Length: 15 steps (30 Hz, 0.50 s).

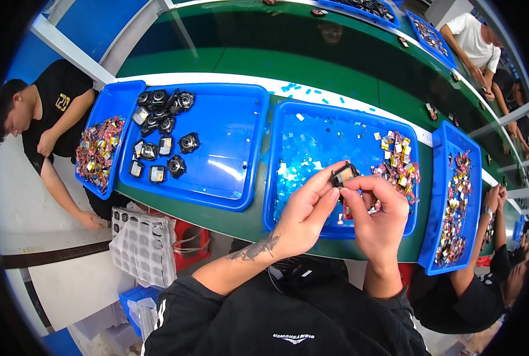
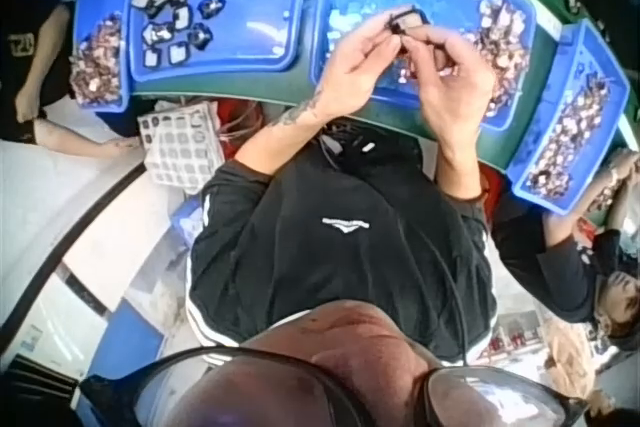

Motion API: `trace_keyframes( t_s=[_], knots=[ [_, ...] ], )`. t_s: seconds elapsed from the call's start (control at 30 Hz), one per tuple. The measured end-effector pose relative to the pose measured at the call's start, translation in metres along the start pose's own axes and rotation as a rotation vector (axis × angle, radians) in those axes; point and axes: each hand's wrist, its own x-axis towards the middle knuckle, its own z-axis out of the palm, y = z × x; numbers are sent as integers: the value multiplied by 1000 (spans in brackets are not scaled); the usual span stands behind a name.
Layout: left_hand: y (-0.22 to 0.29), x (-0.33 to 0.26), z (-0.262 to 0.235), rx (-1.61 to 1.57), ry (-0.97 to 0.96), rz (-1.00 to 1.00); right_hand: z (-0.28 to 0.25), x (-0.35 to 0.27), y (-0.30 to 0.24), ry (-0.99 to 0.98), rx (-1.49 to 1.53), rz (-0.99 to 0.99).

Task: The person is assembling small electronic components, specifically placing a small circuit board into a black plastic casing.

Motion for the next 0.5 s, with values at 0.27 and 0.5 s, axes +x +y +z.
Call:
trace_keyframes(
  t_s=[0.27, 0.5],
  knots=[
    [0, 0, 0, 76, 20, 19, 0, 2, 2, -20, 15, 16],
    [3, -1, -4, 146, -26, 17, -1, 3, 2, -43, 40, 54]
  ],
)
